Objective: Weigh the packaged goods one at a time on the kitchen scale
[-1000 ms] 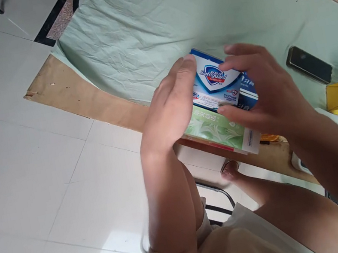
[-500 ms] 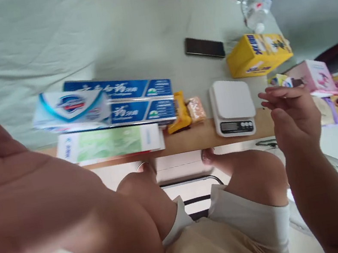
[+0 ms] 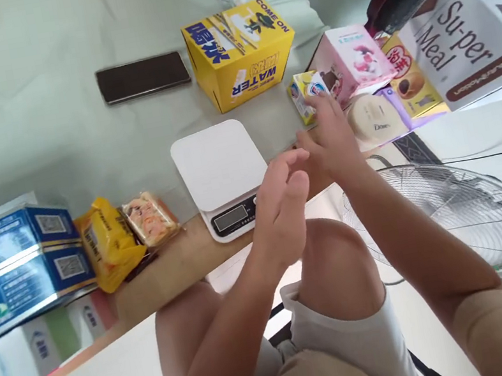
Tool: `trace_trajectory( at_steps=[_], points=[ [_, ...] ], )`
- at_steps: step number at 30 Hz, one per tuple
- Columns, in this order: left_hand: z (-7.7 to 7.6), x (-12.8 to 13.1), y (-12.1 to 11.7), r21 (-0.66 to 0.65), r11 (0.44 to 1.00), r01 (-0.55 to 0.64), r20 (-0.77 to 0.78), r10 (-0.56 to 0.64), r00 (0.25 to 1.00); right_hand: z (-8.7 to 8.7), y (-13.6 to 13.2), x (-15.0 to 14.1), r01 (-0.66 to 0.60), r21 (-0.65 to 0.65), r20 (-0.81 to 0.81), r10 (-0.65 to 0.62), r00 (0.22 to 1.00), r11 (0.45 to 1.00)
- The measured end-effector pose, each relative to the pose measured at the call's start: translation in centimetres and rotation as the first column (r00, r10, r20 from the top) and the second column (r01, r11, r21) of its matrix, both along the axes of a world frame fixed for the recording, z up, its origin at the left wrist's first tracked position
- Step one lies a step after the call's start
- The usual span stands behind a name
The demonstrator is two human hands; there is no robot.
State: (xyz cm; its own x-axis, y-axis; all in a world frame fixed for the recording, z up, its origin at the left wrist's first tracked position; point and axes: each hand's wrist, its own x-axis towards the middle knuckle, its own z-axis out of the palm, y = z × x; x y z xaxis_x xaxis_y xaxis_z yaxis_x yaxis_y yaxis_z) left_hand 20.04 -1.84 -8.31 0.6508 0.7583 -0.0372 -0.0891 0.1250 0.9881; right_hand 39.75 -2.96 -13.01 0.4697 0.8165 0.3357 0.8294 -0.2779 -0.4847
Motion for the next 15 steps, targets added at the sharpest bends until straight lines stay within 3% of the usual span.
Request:
trace_trajectory(
  at_steps=[2,5,11,15],
  points=[
    [0.0,0.4,-0.1,0.016,1.0,0.006,-0.008,-0.006,1.0,-0.3,2.5,0.1,0.087,-0.103,0.039,-0.084,0.996,0.991],
    [0.0,0.3,0.3,0.013,1.0,0.011,-0.032,-0.01,0.999,-0.9,3.6,0.0,0.132,-0.197,0.081,-0.118,0.99,0.971],
    [-0.3,0.4,0.8,0.008,1.0,-0.021,0.0,0.021,1.0,-1.6,2.5,0.2,0.11,-0.124,0.103,-0.097,0.99,0.986],
    [0.5,-0.2,0.4,0.04,0.999,-0.025,-0.002,0.025,1.0,-1.3,3.2,0.3,0.141,-0.122,0.077,-0.133,0.988,0.982]
  ],
)
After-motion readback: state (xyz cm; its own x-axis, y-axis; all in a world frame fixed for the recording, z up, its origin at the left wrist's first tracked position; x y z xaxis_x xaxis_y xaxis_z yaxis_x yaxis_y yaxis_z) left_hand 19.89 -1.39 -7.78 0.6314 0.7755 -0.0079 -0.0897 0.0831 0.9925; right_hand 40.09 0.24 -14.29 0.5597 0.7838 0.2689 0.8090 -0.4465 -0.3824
